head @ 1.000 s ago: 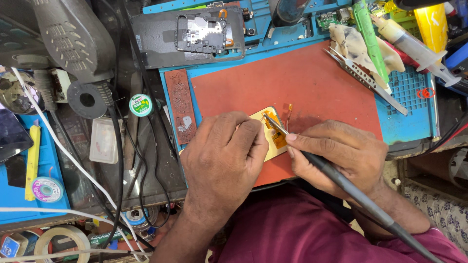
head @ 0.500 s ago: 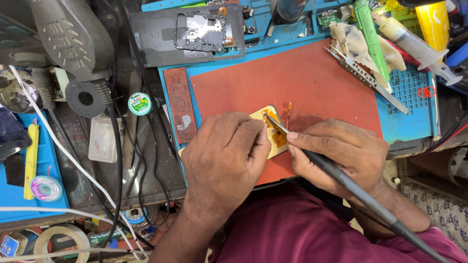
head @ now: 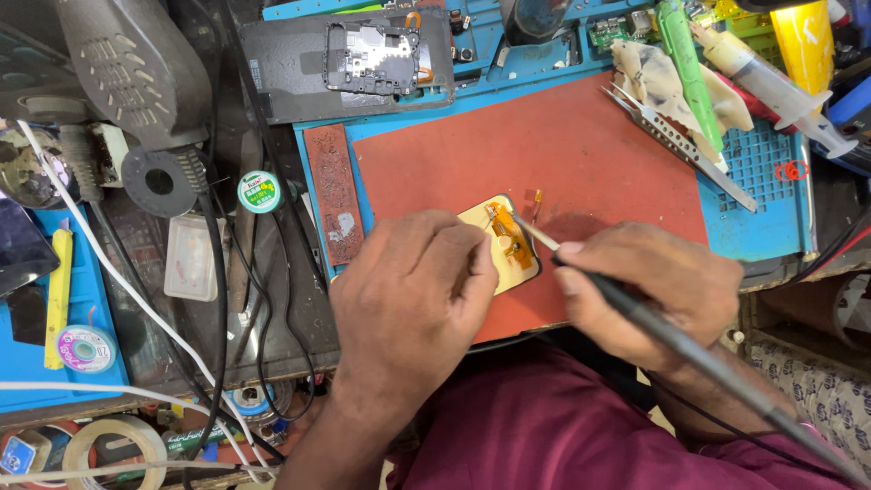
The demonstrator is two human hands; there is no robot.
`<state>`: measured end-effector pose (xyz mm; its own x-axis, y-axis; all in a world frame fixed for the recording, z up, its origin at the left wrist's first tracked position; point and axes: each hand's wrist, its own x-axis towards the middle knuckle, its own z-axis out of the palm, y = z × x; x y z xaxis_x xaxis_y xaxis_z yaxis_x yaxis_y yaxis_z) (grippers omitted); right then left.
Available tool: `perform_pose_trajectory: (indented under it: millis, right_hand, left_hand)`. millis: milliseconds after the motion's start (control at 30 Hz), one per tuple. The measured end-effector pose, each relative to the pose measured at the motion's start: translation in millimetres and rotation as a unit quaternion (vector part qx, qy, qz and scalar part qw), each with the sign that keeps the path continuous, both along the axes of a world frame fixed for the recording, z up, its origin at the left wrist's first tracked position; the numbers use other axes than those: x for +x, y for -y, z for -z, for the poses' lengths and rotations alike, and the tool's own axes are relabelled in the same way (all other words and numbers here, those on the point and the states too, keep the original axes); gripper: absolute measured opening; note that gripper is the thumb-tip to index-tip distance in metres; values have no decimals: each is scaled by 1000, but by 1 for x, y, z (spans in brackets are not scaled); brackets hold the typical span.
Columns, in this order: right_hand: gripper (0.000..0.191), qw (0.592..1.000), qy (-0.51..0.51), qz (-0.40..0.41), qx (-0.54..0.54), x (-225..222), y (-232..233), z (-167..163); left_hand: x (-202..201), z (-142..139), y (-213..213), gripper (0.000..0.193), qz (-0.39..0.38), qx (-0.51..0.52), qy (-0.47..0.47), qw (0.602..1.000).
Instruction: The person uses a soldering iron to work on a small orange circuit board attached to a gold-colored smartphone screen. They apply flux from a syringe and solder a small component onto the board while holding the screen steady.
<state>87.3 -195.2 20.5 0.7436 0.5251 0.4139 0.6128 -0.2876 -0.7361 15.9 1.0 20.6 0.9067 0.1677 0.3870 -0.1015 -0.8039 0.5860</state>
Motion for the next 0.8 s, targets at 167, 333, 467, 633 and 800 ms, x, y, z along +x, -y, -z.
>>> perform_pose_trajectory:
  millis: [167,333,467,633,800]
  right_hand:
    - [21,998,-58,-3,12,-8,13,3]
    - [23,991,48,-68,-102,-34,7,21]
    - [30,989,52,-55,-130,-52,2,24]
    - [49,988,40,-67,-133,-59,0,26]
    - [72,987,49,-85,-130,-60,-4,31]
  left_hand:
    - [-14,-19,-17,14,-39,20,-31,999]
    - [-18,-28,-33,13,-17,-33,-90,995]
    - [-20,-31,-38,13,-15,-47,-152,987]
    - [-21,-30,-43,13,-1,-74,-143,987]
    - [-33,-29,-50,15,-6,-114,-145,983]
